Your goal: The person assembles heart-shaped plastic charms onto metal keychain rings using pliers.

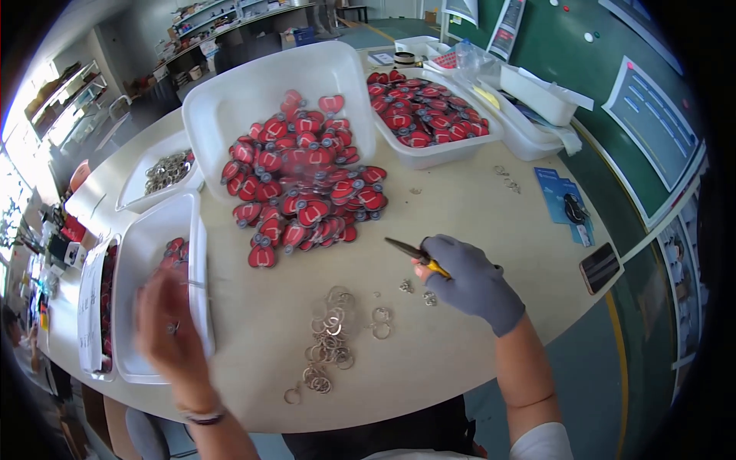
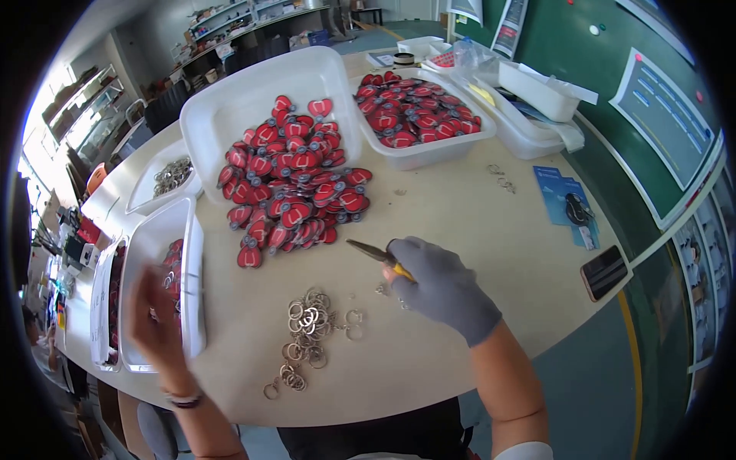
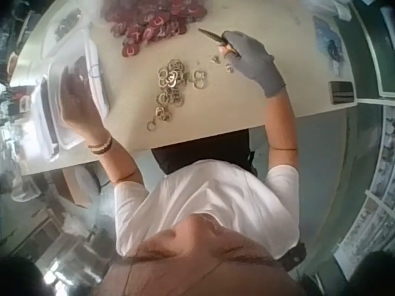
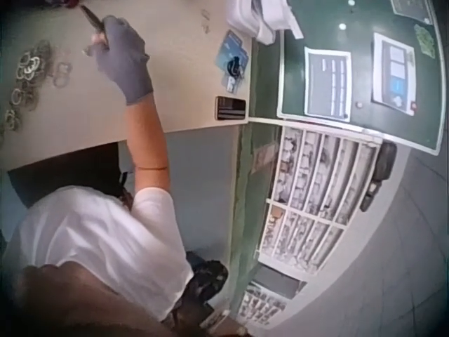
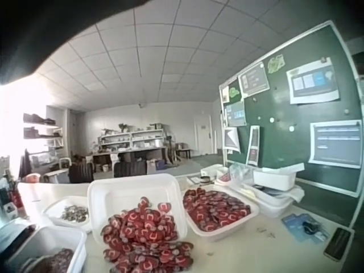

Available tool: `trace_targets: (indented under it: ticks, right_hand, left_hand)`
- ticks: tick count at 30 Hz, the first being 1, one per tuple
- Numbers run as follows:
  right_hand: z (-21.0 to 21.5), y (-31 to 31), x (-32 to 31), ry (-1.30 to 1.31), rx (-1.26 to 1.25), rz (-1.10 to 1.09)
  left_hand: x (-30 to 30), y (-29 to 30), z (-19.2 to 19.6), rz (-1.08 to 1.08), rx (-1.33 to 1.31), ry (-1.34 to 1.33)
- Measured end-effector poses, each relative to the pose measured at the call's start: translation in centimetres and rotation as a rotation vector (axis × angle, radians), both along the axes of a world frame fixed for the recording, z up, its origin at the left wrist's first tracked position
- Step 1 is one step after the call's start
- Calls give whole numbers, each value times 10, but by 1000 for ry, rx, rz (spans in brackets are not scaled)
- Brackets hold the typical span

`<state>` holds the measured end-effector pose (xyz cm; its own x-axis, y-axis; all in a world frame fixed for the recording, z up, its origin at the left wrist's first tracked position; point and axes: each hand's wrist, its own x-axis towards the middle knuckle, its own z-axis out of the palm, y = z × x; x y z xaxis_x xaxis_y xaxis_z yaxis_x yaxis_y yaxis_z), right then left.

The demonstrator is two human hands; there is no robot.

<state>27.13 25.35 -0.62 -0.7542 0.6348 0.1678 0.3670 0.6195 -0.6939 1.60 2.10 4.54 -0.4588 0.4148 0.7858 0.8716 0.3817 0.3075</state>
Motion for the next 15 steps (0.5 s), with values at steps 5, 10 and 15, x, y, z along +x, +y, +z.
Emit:
trace_targets:
  ticks: [5, 10, 15]
  right_hand:
    - [-6, -3, -5, -299, 198, 73]
    - [-21, -10, -24, -141, 364, 148]
    - [-30, -15, -41, -145, 494, 288]
  left_hand:
    - [-41, -40, 26, 423, -442, 338]
    - [-2, 21, -4, -182, -610, -79]
    - [-21, 70, -71, -195, -720, -175]
